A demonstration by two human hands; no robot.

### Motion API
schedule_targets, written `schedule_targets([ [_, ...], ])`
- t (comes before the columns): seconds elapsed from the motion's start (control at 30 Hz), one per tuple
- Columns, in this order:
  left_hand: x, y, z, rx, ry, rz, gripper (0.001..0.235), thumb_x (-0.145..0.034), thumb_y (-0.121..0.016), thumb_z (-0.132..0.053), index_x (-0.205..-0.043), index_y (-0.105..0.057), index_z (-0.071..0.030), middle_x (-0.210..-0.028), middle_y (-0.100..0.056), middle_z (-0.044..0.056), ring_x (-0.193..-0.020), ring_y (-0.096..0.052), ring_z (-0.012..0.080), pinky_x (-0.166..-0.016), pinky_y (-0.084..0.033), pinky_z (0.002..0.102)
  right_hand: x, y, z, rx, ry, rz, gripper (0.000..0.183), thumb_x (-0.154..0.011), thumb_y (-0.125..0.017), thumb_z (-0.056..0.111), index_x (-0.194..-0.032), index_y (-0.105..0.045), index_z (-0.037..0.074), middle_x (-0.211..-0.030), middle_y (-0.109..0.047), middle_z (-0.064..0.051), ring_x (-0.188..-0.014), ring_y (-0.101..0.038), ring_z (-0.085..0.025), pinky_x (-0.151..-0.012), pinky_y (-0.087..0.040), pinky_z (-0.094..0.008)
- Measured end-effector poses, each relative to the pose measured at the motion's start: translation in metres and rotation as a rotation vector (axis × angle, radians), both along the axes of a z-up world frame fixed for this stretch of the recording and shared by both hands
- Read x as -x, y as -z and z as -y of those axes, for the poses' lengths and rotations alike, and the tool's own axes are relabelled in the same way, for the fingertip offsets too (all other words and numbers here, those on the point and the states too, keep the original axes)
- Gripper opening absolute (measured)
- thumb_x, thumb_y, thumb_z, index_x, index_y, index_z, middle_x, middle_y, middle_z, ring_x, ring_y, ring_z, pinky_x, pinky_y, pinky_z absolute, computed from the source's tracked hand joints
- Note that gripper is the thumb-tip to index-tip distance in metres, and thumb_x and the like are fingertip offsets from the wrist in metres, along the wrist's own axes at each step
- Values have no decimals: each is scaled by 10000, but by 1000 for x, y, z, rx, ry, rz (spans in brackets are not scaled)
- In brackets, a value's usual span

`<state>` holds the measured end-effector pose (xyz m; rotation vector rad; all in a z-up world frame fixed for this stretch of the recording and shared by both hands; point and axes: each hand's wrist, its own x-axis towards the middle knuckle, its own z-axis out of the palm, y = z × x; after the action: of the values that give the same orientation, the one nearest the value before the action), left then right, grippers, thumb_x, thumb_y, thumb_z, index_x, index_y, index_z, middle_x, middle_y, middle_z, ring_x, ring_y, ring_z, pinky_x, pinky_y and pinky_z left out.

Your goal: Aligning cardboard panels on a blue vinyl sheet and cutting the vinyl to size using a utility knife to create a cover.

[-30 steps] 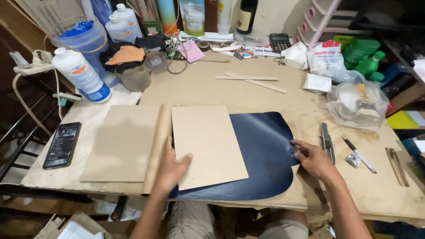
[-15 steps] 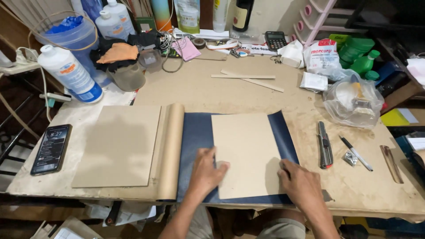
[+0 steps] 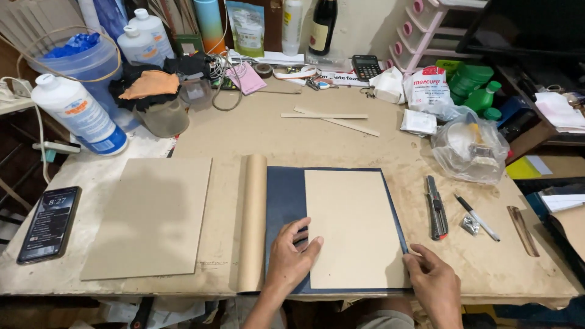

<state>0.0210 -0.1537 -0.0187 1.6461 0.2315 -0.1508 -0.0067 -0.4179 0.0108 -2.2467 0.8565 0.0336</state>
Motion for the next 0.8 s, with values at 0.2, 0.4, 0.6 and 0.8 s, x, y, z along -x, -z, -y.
schedule_targets([
  [0.2, 1, -16, 6, 304, -88, -172, 628, -782, -814, -261, -1371, -666, -99, -1236, -775, 74, -908, -702, 119, -844, -556, 214, 5, -3, -7, -347, 114, 233, 328, -956, -730, 114, -1254, -744, -22, -947, -790, -223, -844, -711, -265, -884, -602, -378],
  [0.4, 8, 18, 3, -34, -109, 69, 529, -844, -731, -340, -1350, -656, -206, -1390, -515, 36, -1223, -639, 199, -1060, -597, 342, 7, -10, -10, -257, 96, 133, 297, -975, -686, 175, -1219, -776, 31, -991, -811, -150, -888, -742, -246, -905, -602, -377],
  [0.6, 18, 2, 2, 23, -76, -19, 572, -862, -724, -309, -1409, -603, -193, -1410, -546, 42, -1218, -705, 204, -1078, -604, 314, 3, -6, -4, -333, 77, 146, 327, -971, -675, 150, -1247, -768, 3, -973, -787, -177, -922, -697, -242, -865, -587, -396],
  [0.8, 20, -12, -1, 110, -123, -71, 545, -843, -746, -272, -1370, -638, -180, -1421, -571, 30, -1186, -726, 189, -1076, -604, 312, 5, 6, 1, -519, 154, 251, 335, -937, -741, 122, -1238, -755, -25, -948, -702, -184, -898, -639, -248, -870, -541, -374],
])
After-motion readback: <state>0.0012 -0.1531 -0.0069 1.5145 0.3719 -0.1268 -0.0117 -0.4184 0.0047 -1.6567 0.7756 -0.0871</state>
